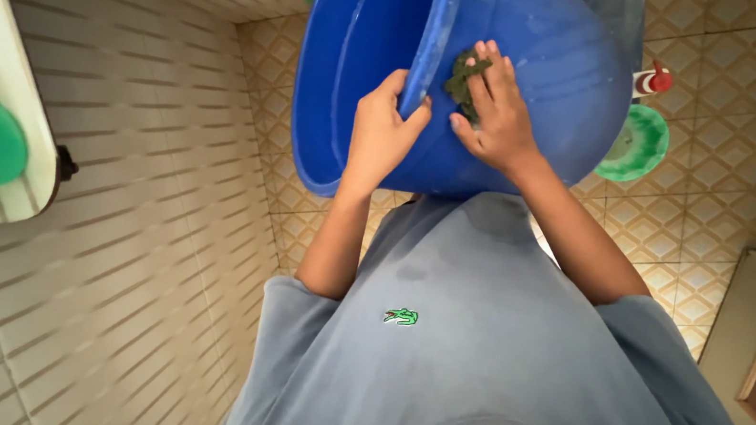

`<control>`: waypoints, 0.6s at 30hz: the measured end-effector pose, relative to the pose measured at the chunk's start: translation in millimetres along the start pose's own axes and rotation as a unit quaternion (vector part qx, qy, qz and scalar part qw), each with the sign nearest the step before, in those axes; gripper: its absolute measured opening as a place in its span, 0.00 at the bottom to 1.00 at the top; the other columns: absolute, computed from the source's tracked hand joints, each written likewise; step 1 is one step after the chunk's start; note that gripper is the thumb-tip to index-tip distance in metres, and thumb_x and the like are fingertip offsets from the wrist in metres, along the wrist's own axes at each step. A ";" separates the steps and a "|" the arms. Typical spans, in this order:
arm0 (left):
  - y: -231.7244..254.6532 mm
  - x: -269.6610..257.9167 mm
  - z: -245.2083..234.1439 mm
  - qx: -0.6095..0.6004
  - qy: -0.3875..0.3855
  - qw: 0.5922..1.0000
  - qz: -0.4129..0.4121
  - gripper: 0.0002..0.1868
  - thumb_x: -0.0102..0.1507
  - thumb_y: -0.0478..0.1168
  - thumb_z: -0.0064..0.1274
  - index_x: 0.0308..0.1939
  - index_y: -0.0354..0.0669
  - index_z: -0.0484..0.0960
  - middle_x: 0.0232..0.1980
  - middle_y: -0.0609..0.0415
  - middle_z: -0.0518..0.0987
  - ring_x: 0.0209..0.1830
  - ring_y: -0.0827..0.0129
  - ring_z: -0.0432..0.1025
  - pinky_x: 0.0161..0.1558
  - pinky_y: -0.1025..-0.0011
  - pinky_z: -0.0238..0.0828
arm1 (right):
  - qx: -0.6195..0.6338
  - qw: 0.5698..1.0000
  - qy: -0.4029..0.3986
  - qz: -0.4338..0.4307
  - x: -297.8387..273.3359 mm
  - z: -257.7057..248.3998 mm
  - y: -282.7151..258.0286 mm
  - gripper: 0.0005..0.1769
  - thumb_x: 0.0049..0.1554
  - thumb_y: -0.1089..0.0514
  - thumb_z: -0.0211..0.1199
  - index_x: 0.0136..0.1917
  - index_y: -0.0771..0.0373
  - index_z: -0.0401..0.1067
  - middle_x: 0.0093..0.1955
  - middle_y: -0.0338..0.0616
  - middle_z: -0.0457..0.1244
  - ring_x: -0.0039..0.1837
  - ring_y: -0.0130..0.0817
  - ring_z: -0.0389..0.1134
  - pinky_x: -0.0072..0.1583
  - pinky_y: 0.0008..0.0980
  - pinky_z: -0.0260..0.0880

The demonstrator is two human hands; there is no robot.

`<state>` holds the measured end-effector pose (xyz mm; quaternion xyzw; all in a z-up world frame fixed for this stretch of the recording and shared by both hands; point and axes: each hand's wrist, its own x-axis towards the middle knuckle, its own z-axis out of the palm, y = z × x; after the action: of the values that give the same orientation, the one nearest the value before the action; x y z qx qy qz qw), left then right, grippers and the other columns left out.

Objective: Scrubbing the inside and outside of a large blue bucket with a sponge in a tiled washroom.

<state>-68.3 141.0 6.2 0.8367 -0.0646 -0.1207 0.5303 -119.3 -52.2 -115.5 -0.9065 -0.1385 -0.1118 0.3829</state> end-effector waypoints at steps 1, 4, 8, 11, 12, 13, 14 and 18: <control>-0.7 -0.4 -3.0 0.042 -0.001 0.999 -0.019 0.11 0.63 0.39 0.57 0.46 0.37 0.81 0.31 0.46 0.81 0.28 0.59 0.75 0.33 0.65 0.71 | 0.001 1.000 0.002 0.000 1.6 2.5 -1.9 0.38 0.63 0.50 0.65 0.78 0.73 0.58 0.84 0.62 0.47 0.86 0.60 0.46 0.82 0.58 0.47; -8.8 -1.4 -7.7 0.120 0.018 0.993 -0.003 0.19 0.63 0.40 0.59 0.56 0.38 0.77 0.39 0.43 0.83 0.37 0.52 0.79 0.39 0.60 0.74 | 0.005 1.000 -0.004 0.001 8.0 5.1 -7.5 0.37 0.63 0.52 0.65 0.78 0.73 0.58 0.84 0.61 0.47 0.86 0.60 0.46 0.82 0.59 0.48; -16.9 7.0 -10.3 0.192 0.045 0.980 0.005 0.39 0.56 0.46 0.69 0.65 0.39 0.67 0.48 0.36 0.83 0.48 0.41 0.78 0.46 0.54 0.75 | 0.001 1.000 -0.008 0.021 9.7 13.6 -7.1 0.36 0.65 0.54 0.62 0.79 0.74 0.57 0.84 0.60 0.47 0.86 0.61 0.45 0.82 0.58 0.48; -22.3 12.3 -12.8 0.177 0.050 0.983 -0.027 0.36 0.58 0.45 0.67 0.66 0.41 0.68 0.49 0.39 0.84 0.49 0.44 0.79 0.46 0.55 0.75 | 0.013 0.998 -0.013 0.061 13.1 11.2 -12.4 0.33 0.66 0.55 0.60 0.78 0.73 0.58 0.85 0.59 0.47 0.86 0.60 0.44 0.82 0.58 0.47; -24.8 12.4 -12.4 0.177 0.048 0.983 -0.027 0.36 0.58 0.45 0.67 0.66 0.41 0.68 0.49 0.39 0.84 0.49 0.44 0.79 0.46 0.55 0.75 | 0.013 0.998 -0.013 0.063 11.4 14.8 -9.6 0.33 0.66 0.55 0.60 0.78 0.73 0.58 0.85 0.59 0.47 0.86 0.60 0.44 0.82 0.58 0.47; -27.3 12.5 -12.1 0.168 0.054 0.984 -0.027 0.35 0.59 0.44 0.66 0.66 0.41 0.68 0.49 0.39 0.84 0.50 0.44 0.79 0.47 0.56 0.76 | 0.014 0.997 -0.003 0.076 9.6 18.4 -6.8 0.32 0.67 0.56 0.59 0.78 0.74 0.58 0.85 0.59 0.47 0.86 0.59 0.44 0.82 0.58 0.45; -29.9 12.5 -12.8 0.160 0.063 0.985 -0.028 0.35 0.60 0.44 0.65 0.66 0.40 0.68 0.49 0.38 0.84 0.51 0.44 0.79 0.48 0.56 0.76 | 0.017 0.996 0.006 0.087 9.1 22.9 -4.1 0.31 0.67 0.57 0.58 0.78 0.74 0.58 0.85 0.59 0.47 0.87 0.59 0.43 0.83 0.58 0.44; -31.9 11.7 -13.9 0.156 0.079 0.983 -0.048 0.34 0.59 0.44 0.66 0.65 0.40 0.68 0.49 0.38 0.85 0.50 0.44 0.80 0.48 0.56 0.76 | 0.023 0.994 0.013 0.103 3.7 32.2 -9.4 0.30 0.68 0.56 0.57 0.78 0.75 0.59 0.85 0.59 0.47 0.87 0.58 0.43 0.83 0.57 0.44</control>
<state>-53.9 164.1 -18.5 0.9181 -0.0002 -0.0685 0.3904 -115.9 -22.0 -130.1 -0.9051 -0.0415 -0.0803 0.4154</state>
